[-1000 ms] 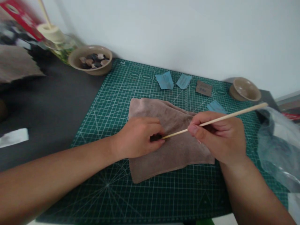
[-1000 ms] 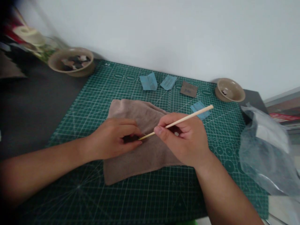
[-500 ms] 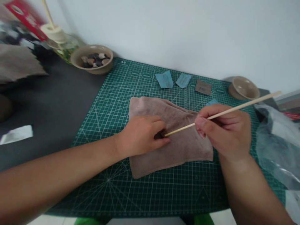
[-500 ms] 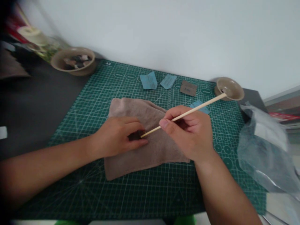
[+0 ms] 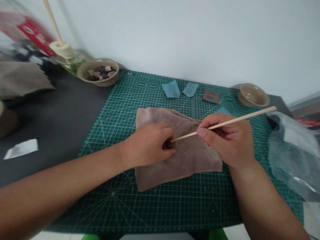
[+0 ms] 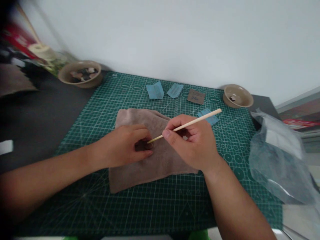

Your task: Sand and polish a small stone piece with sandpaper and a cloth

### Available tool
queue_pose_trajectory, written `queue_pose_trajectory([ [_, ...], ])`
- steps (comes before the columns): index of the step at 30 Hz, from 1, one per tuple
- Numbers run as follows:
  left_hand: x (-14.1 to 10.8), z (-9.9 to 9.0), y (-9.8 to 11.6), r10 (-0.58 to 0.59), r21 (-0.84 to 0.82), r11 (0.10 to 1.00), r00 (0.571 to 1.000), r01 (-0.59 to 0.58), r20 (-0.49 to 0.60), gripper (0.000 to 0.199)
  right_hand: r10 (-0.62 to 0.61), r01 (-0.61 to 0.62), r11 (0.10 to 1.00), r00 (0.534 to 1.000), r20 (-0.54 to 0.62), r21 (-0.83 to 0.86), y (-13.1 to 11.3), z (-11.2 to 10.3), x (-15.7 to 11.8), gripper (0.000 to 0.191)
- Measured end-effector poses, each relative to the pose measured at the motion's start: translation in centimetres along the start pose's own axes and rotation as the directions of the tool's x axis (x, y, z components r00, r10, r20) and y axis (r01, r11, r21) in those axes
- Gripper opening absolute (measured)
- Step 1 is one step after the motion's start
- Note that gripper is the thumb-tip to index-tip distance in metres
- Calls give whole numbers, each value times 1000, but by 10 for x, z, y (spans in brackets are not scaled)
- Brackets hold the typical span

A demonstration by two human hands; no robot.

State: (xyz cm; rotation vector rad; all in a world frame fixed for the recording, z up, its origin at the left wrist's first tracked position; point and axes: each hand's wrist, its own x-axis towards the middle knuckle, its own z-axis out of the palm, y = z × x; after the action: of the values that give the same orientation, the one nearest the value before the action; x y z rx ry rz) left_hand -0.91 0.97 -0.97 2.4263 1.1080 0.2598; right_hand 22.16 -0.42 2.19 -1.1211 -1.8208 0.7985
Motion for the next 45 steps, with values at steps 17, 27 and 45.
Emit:
queue_pose_trajectory([
  [17,-12,14,-9,61,-111,991,992,-73,-106,9,-4,-6,996,993,115,84,11,2,5,17],
  [27,-13,15,-8,88,-121,986,978,-112,-188,4,0,-6,994,998,60,111,10,0,5,20],
  [45,-13,12,-6,0,-153,988,987,-25,-160,16,-78,70,992,994,78,104,7,2,4,21],
])
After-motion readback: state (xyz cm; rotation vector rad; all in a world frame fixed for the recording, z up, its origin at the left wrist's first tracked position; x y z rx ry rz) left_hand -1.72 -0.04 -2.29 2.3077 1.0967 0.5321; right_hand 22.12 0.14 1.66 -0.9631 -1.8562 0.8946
